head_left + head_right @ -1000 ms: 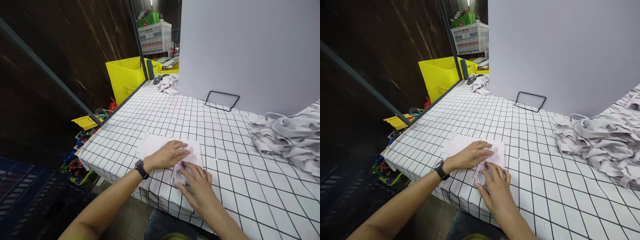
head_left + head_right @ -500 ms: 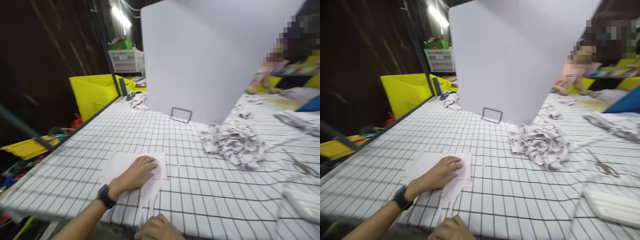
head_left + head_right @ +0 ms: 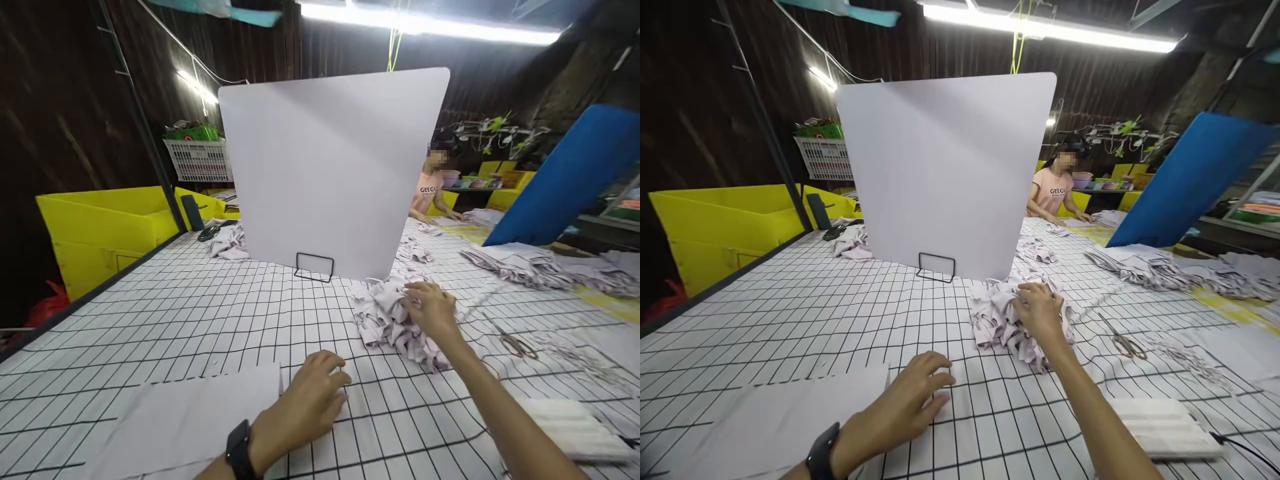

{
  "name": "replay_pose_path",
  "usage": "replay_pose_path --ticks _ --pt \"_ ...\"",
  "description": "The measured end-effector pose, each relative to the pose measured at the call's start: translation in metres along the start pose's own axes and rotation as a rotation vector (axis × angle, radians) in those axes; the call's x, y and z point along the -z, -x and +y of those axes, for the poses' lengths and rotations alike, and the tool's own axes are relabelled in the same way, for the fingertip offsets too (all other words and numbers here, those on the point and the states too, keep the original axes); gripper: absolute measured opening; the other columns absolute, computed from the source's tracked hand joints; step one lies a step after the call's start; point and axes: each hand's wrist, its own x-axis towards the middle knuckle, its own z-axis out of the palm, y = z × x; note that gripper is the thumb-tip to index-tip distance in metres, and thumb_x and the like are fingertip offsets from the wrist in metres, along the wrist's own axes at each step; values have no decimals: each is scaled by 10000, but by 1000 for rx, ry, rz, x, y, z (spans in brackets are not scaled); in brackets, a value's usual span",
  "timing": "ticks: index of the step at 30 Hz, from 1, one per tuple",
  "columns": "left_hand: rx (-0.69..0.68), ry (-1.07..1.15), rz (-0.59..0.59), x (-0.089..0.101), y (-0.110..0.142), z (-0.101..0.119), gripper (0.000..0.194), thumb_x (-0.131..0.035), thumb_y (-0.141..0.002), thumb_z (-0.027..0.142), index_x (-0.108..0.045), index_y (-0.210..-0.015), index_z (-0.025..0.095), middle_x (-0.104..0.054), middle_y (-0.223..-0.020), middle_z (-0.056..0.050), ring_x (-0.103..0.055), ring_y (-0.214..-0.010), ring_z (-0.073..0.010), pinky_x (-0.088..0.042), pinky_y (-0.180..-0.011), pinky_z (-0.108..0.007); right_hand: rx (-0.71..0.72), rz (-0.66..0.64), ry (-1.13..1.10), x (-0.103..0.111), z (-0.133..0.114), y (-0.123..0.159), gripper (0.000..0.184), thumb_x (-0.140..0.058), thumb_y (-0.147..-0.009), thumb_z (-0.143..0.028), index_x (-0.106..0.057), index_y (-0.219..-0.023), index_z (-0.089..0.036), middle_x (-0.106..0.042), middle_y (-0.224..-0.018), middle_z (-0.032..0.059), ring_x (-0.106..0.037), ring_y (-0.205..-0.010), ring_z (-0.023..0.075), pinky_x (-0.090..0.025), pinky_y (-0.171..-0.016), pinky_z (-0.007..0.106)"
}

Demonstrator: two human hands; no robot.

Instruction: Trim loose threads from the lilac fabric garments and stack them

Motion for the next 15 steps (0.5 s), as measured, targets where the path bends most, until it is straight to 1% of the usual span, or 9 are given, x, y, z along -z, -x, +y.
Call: replay_pose_path --ticks 1,3,4,6,8,10,11,13,15 --pt "28 67 7 -2 -6 3 224 -578 -931 158 -688 -1121 204 -657 -1222 -100 -570 -1190 -278 -508 -1013 -486 2 11 -20 13 -5 0 152 -619 -802 -290 -739 -753 -211 -752 -1031 115 -649 -1072 353 -460 -972 585" --pt "110 244 23 -4 -17 11 232 -576 -944 208 -693 -1144 199 -681 -1192 -97 -593 -1160 -266 -506 -1012 -484 3 21 -103 41 -22 8 226 -618 -838 -400 -745 -803 -216 -751 -925 85 -677 -912 282 -538 -829 432" --pt "156 355 30 -4 -22 16 242 -578 -954 246 -693 -1162 201 -688 -1199 -96 -602 -1156 -261 -503 -1021 -484 4 24 -166 55 -32 15 276 -607 -859 -457 -743 -826 -219 -735 -857 67 -669 -840 251 -541 -748 368" --pt "236 642 38 -5 -30 30 307 -572 -978 343 -668 -1237 209 -671 -1275 -102 -612 -1176 -251 -486 -1055 -480 11 -35 -453 76 -51 34 300 -654 -852 -503 -724 -808 -214 -685 -765 46 -636 -740 207 -517 -635 297" --pt "271 1002 22 -6 -35 46 412 -550 -994 446 -607 -1339 227 -616 -1388 -113 -602 -1225 -246 -481 -1072 -456 18 -159 -658 85 -64 56 301 -706 -830 -509 -710 -771 -214 -650 -724 32 -617 -704 186 -515 -598 269" --pt "266 1333 -3 -11 -36 59 476 -531 -997 495 -557 -1404 250 -571 -1455 -108 -577 -1282 -249 -487 -1069 -426 -9 -320 -740 82 -68 77 297 -733 -822 -507 -723 -798 -211 -652 -730 31 -619 -703 183 -534 -601 267" --pt "266 1430 -7 -13 -34 64 484 -530 -993 494 -551 -1414 255 -571 -1459 -104 -570 -1294 -253 -496 -1059 -417 -39 -382 -759 79 -66 87 297 -737 -826 -505 -735 -836 -209 -664 -749 34 -622 -714 184 -540 -610 270" --pt "316 1406 9 -20 -28 68 459 -541 -971 457 -596 -1367 232 -641 -1364 -117 -602 -1247 -268 -527 -1015 -430 -104 -432 -783 71 -57 101 298 -740 -838 -499 -753 -908 -210 -691 -806 42 -628 -757 189 -544 -645 276" --pt "359 1127 47 -23 -20 64 404 -519 -957 412 -657 -1271 199 -721 -1169 -135 -644 -1145 -285 -550 -966 -479 -135 -410 -788 68 -47 111 303 -739 -842 -503 -761 -928 -214 -701 -841 47 -624 -795 199 -540 -681 286"
